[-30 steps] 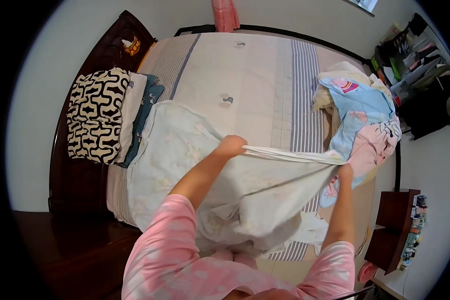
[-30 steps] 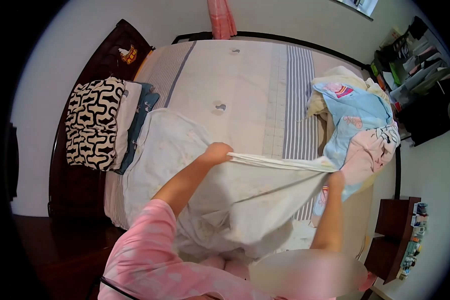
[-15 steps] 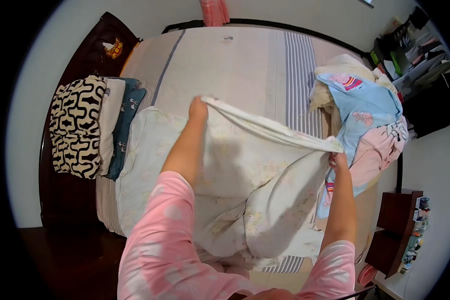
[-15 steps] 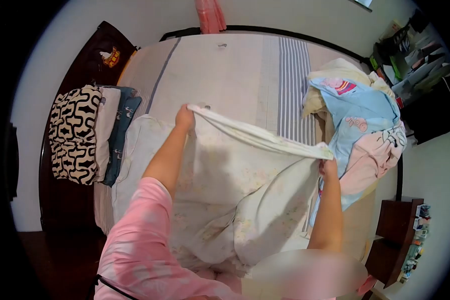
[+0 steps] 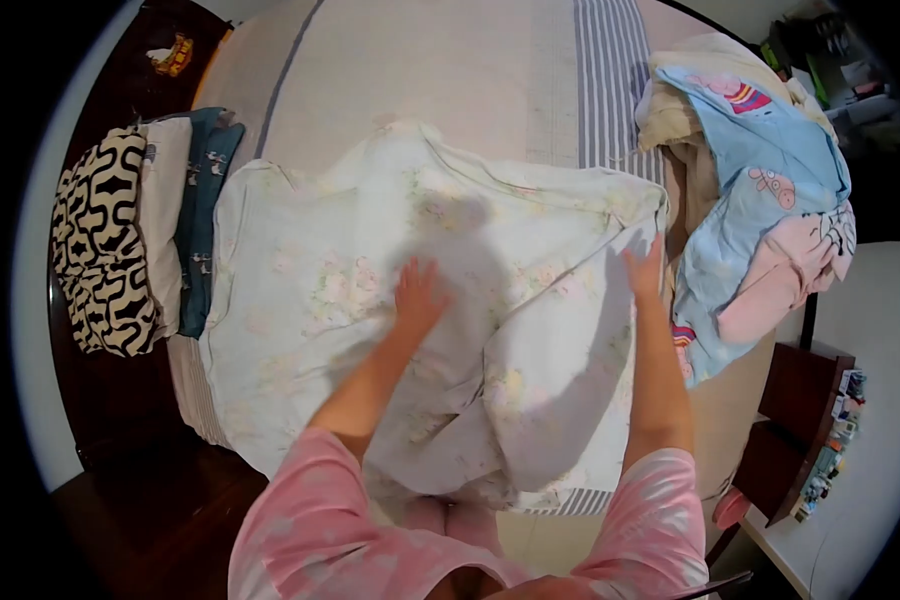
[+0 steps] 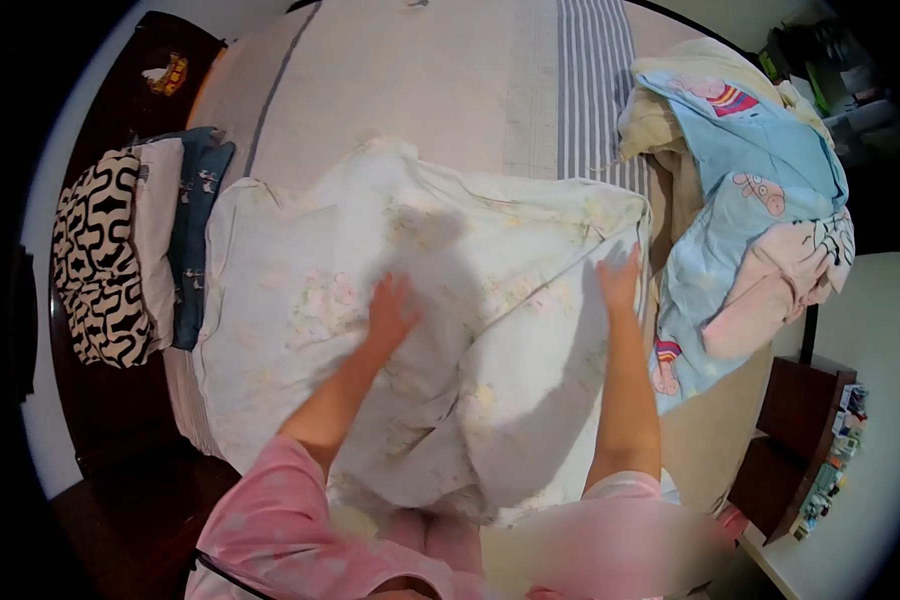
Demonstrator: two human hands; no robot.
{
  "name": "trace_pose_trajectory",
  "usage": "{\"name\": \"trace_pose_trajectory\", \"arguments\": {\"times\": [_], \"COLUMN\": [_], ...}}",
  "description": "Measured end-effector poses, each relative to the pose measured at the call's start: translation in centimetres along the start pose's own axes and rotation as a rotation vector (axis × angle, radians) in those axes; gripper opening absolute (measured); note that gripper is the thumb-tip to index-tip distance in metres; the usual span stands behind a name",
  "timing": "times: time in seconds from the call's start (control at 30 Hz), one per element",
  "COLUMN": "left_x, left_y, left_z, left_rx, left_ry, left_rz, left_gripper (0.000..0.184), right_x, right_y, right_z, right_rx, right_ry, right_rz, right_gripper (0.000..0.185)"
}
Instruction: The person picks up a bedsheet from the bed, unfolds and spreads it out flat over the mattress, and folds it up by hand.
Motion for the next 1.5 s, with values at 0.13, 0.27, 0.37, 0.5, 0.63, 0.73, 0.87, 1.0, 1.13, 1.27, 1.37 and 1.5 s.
{"name": "trace_pose_trajectory", "arguments": {"times": [0.13,0.27,0.37,0.5,0.63,0.73,0.87,1.0,1.13,1.27,1.37,1.5], "left_x": [-11.8,-16.7,-18.8,-19.0,-17.6,-17.6,-18.8,-20.2,-20.1,-20.6,-22.5,-25.9], "left_y": [2.7,-0.5,1.0,3.2,-0.4,-3.2,-6.9,-9.2,-10.8,-13.1,-14.7,-14.6], "left_z": [-5.4,-10.9,-11.7,-10.6,-10.3,-9.5,-9.2,-9.9,-9.5,-8.6,-11.6,-17.9], "left_rx": [-0.196,-0.492,-0.571,-0.371,-0.842,-1.297,-1.299,-1.343,-1.425,-1.178,-1.006,-1.124], "left_ry": [0.030,0.030,-0.046,-0.041,-0.381,-0.518,-0.640,-0.581,-0.603,-0.708,-0.577,-0.524], "left_rz": [0.200,0.243,0.496,0.510,0.300,0.224,0.237,0.082,-0.084,-0.225,0.109,0.598], "left_gripper": [0.065,0.062,0.053,0.041,0.027,0.019,0.015,0.014,0.019,0.028,0.039,0.033], "right_x": [-10.1,-20.1,-26.6,-33.4,-36.7,-39.6,-40.9,-41.5,-43.3,-40.6,-38.6,-37.1], "right_y": [-0.6,-4.8,-7.3,-8.2,-9.5,-10.7,-10.9,-9.6,-5.4,-3.7,-2.3,-2.6], "right_z": [0.6,-1.2,-3.0,-4.0,-1.8,-6.2,-6.0,-1.8,-3.4,2.3,8.7,19.1], "right_rx": [-0.282,-0.363,-0.188,0.014,-0.317,-0.184,0.201,0.174,0.566,0.809,0.540,0.527], "right_ry": [-0.054,0.163,0.407,0.648,0.678,0.787,0.804,0.689,0.818,0.605,0.377,0.104], "right_rz": [-0.028,-0.147,-0.173,-0.040,-0.098,0.042,-0.103,-0.186,-0.046,-0.152,-0.090,0.259], "right_gripper": [0.076,0.076,0.075,0.073,0.059,0.050,0.040,0.041,0.046,0.042,0.032,0.024]}}
Point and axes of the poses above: each hand's wrist, its own x-axis towards the middle knuckle, its own y-axis out of the palm, z = x × y, the point moved 3 cm from there along x, towards the middle knuckle, and after that the axes turned 13 degrees about x, right-handed, at the moved point
